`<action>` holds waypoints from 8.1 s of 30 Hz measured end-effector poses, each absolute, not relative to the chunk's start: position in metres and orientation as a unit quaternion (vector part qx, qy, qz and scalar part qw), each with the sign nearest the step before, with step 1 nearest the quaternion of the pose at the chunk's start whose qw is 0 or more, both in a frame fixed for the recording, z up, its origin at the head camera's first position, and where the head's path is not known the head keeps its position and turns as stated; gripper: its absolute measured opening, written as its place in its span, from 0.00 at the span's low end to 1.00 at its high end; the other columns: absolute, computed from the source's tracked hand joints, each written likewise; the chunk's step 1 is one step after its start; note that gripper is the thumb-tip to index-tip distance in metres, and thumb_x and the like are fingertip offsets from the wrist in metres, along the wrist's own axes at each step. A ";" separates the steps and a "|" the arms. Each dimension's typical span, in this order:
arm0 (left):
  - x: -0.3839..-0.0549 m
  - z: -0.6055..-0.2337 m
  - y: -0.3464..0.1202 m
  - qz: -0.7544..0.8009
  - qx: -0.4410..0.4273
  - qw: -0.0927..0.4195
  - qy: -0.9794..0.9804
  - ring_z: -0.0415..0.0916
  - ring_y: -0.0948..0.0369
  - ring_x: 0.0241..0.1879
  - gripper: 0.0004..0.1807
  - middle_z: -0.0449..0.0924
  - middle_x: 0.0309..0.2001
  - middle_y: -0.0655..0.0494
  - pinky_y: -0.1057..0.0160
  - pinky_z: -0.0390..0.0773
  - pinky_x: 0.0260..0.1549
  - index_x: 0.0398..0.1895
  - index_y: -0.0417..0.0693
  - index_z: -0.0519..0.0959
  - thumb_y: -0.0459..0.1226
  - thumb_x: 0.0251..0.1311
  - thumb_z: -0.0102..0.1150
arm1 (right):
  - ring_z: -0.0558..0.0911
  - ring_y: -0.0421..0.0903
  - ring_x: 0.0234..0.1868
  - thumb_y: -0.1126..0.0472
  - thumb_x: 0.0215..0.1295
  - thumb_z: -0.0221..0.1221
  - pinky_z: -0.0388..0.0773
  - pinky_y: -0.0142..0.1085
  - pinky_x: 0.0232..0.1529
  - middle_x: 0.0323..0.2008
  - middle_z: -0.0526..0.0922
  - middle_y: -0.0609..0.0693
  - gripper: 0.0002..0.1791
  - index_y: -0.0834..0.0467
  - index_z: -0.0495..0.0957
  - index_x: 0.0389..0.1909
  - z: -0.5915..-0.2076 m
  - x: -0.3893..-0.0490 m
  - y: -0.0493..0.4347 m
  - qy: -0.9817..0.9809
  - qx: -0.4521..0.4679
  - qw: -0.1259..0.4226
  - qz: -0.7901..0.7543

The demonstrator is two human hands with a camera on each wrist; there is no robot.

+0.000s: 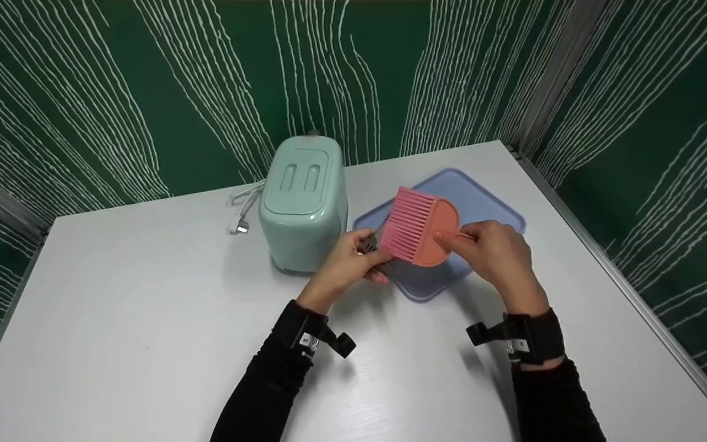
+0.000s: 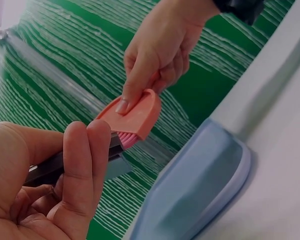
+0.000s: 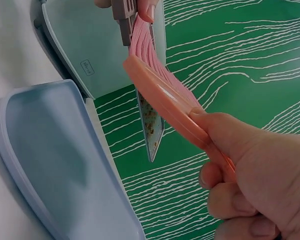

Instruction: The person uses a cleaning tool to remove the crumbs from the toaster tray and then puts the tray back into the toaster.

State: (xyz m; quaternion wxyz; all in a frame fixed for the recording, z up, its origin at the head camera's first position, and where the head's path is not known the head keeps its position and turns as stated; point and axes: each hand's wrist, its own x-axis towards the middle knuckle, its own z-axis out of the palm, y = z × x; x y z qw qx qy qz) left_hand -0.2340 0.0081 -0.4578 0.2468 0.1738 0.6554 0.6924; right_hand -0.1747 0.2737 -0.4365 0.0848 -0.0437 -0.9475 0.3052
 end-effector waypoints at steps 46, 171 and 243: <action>-0.233 -0.457 0.005 0.679 0.187 0.235 0.670 0.79 0.67 0.16 0.17 0.85 0.26 0.56 0.71 0.82 0.19 0.61 0.30 0.80 0.30 0.73 0.63 | 0.66 0.45 0.20 0.34 0.65 0.71 0.57 0.37 0.22 0.14 0.61 0.42 0.34 0.49 0.67 0.13 -0.448 -0.176 0.288 -0.948 -0.059 0.186 0.252; -0.222 -0.452 0.011 0.605 0.189 0.191 0.750 0.81 0.65 0.17 0.11 0.88 0.30 0.47 0.54 0.90 0.24 0.53 0.36 0.82 0.32 0.73 0.65 | 0.81 0.56 0.19 0.45 0.59 0.79 0.63 0.38 0.20 0.16 0.83 0.55 0.22 0.60 0.87 0.25 -0.455 -0.175 0.312 -0.945 0.026 0.283 0.165; -0.219 -0.450 0.012 0.559 0.238 0.171 0.775 0.82 0.66 0.15 0.05 0.88 0.27 0.46 0.45 0.90 0.26 0.37 0.42 0.79 0.32 0.73 0.64 | 0.81 0.63 0.20 0.42 0.67 0.73 0.56 0.37 0.19 0.24 0.87 0.65 0.28 0.67 0.88 0.34 -0.464 -0.182 0.312 -0.923 -0.051 0.340 0.170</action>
